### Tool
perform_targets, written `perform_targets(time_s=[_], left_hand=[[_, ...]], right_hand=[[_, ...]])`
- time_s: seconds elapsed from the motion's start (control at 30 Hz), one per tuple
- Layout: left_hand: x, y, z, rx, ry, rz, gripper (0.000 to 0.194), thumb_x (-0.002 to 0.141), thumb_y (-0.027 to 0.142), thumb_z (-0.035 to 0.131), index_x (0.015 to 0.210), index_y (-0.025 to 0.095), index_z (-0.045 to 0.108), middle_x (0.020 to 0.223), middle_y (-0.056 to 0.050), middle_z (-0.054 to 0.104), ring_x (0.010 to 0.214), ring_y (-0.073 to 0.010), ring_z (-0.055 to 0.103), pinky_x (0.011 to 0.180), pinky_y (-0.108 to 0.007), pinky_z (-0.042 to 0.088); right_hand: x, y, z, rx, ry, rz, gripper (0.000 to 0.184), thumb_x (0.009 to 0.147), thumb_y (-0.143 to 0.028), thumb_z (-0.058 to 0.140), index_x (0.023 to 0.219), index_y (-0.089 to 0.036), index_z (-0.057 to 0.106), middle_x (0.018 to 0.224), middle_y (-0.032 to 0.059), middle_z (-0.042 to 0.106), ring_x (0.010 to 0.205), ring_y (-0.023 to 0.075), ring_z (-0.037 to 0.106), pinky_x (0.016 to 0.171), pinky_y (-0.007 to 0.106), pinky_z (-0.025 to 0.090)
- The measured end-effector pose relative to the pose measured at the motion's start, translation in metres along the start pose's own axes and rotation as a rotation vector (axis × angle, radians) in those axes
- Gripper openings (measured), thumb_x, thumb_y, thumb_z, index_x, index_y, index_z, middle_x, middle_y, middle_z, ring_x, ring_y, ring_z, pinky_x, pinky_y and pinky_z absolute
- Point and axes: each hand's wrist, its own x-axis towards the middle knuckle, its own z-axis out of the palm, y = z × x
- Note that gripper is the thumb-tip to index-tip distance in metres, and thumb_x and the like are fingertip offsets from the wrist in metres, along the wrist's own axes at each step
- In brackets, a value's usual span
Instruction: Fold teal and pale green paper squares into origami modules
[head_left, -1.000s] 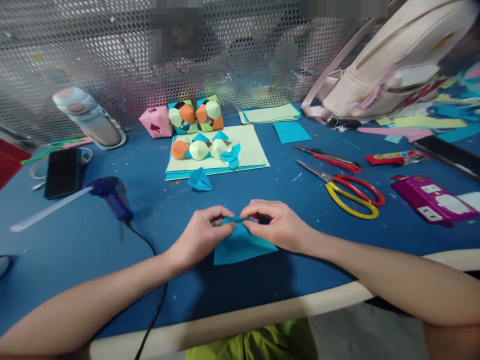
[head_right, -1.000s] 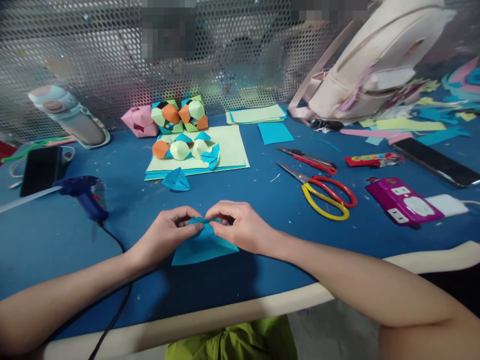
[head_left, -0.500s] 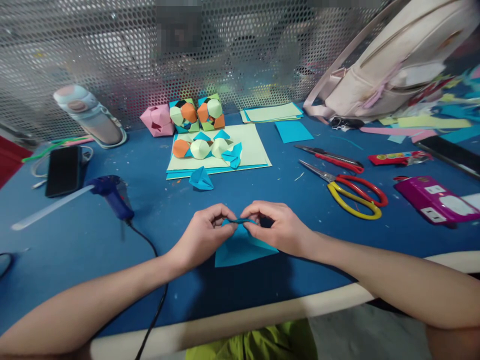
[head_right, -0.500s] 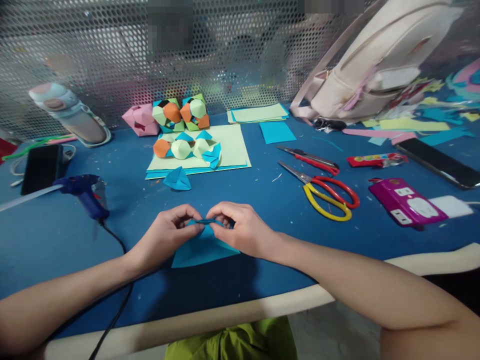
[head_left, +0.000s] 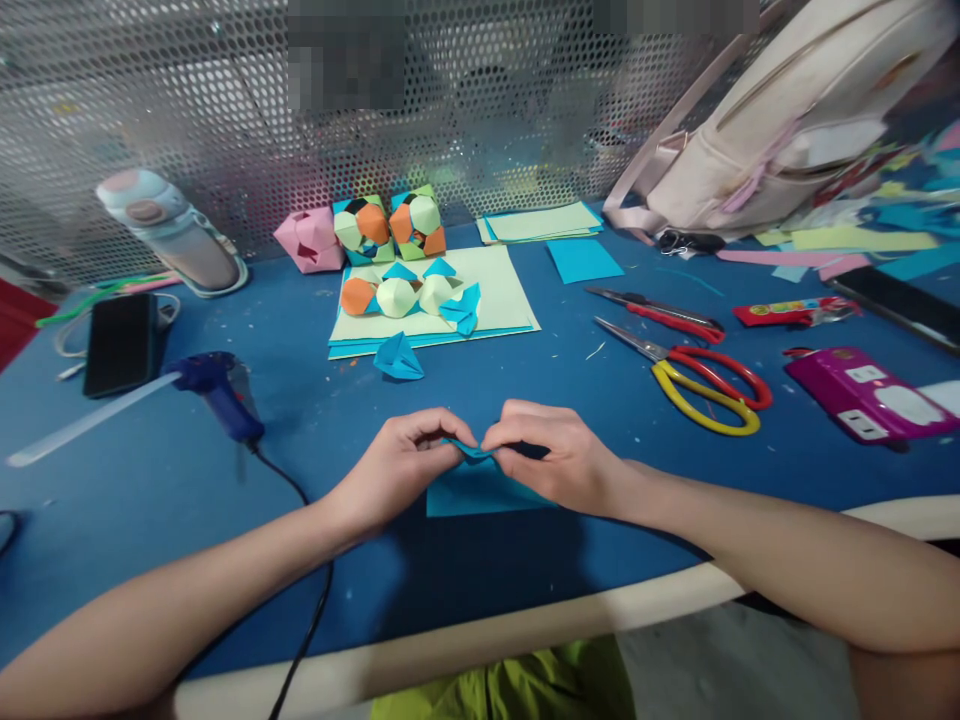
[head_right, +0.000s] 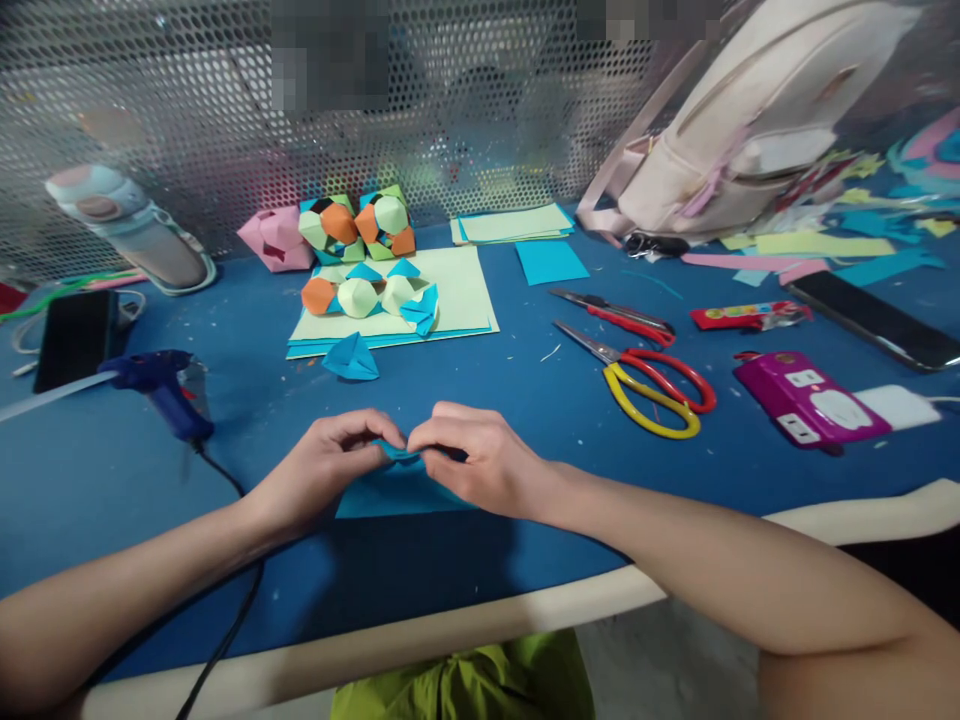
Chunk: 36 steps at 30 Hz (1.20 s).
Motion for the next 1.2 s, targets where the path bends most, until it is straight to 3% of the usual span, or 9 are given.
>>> perform_targets(time_s=[0.27, 0.37, 0.53, 0.7, 0.9, 1.03, 1.2], left_hand=[[-0.0007, 0.0040, -0.0060, 0.099, -0.086, -0.062, 0.017, 0.067, 0.019, 0.052, 0.075, 0.017, 0.067, 0.073, -0.002, 0.062, 0.074, -0.0162, 0.052, 0.064, -0.025, 0.038], [-0.0006, 0.0047, -0.0056, 0.113, -0.134, -0.080, 0.015, 0.070, 0.028, 0.058, 0.077, 0.016, 0.065, 0.075, -0.001, 0.062, 0.074, -0.0153, 0.052, 0.064, -0.025, 0.039], [0.0000, 0.0027, -0.0007, 0.074, -0.110, -0.157, 0.017, 0.066, 0.027, 0.067, 0.076, 0.016, 0.059, 0.074, 0.000, 0.059, 0.070, -0.0125, 0.051, 0.060, -0.022, 0.038], [0.0010, 0.0005, -0.0012, 0.052, -0.080, -0.136, 0.012, 0.066, 0.022, 0.065, 0.072, 0.016, 0.057, 0.072, 0.002, 0.057, 0.069, -0.0110, 0.051, 0.059, -0.020, 0.037], [0.0009, -0.0010, -0.0005, 0.085, -0.033, -0.022, 0.010, 0.067, 0.016, 0.063, 0.072, 0.016, 0.055, 0.071, 0.004, 0.056, 0.069, -0.0091, 0.051, 0.063, -0.019, 0.039], [-0.0011, 0.0007, 0.0011, 0.152, -0.006, 0.032, 0.008, 0.068, 0.017, 0.061, 0.072, 0.016, 0.053, 0.067, 0.004, 0.054, 0.064, -0.0089, 0.049, 0.059, -0.019, 0.038], [-0.0028, 0.0010, 0.0024, 0.249, 0.021, 0.089, 0.005, 0.070, 0.017, 0.058, 0.072, 0.016, 0.053, 0.065, 0.004, 0.051, 0.060, -0.0085, 0.045, 0.055, -0.019, 0.037]], right_hand=[[-0.0012, 0.0005, -0.0010, -0.048, -0.016, -0.113, 0.014, 0.084, -0.009, 0.048, 0.083, -0.015, 0.060, 0.067, 0.0039, 0.055, 0.062, 0.0121, 0.049, 0.055, 0.023, 0.039], [-0.0033, 0.0028, 0.0012, -0.074, 0.008, -0.179, 0.013, 0.084, -0.008, 0.049, 0.085, -0.014, 0.061, 0.068, 0.0044, 0.057, 0.063, 0.0120, 0.050, 0.055, 0.022, 0.039], [-0.0059, 0.0030, 0.0008, -0.224, -0.073, -0.198, 0.017, 0.087, -0.011, 0.047, 0.081, -0.015, 0.062, 0.071, 0.0045, 0.057, 0.062, 0.0113, 0.050, 0.055, 0.022, 0.038], [-0.0048, 0.0007, -0.0003, -0.269, -0.112, -0.219, 0.017, 0.084, -0.011, 0.045, 0.086, -0.015, 0.062, 0.074, 0.0061, 0.059, 0.065, 0.0128, 0.051, 0.059, 0.024, 0.041], [-0.0036, -0.0006, 0.0029, -0.120, -0.094, -0.162, 0.013, 0.087, -0.016, 0.048, 0.089, -0.014, 0.060, 0.077, 0.0072, 0.060, 0.070, 0.0129, 0.054, 0.062, 0.024, 0.044], [-0.0024, -0.0007, 0.0049, -0.099, -0.051, -0.002, 0.011, 0.085, -0.016, 0.053, 0.095, -0.014, 0.057, 0.077, 0.0042, 0.059, 0.067, 0.0113, 0.052, 0.061, 0.022, 0.043], [-0.0022, 0.0001, 0.0069, -0.091, -0.054, 0.036, 0.006, 0.083, -0.015, 0.054, 0.082, -0.013, 0.059, 0.070, 0.0031, 0.057, 0.062, 0.0105, 0.050, 0.057, 0.022, 0.040]])
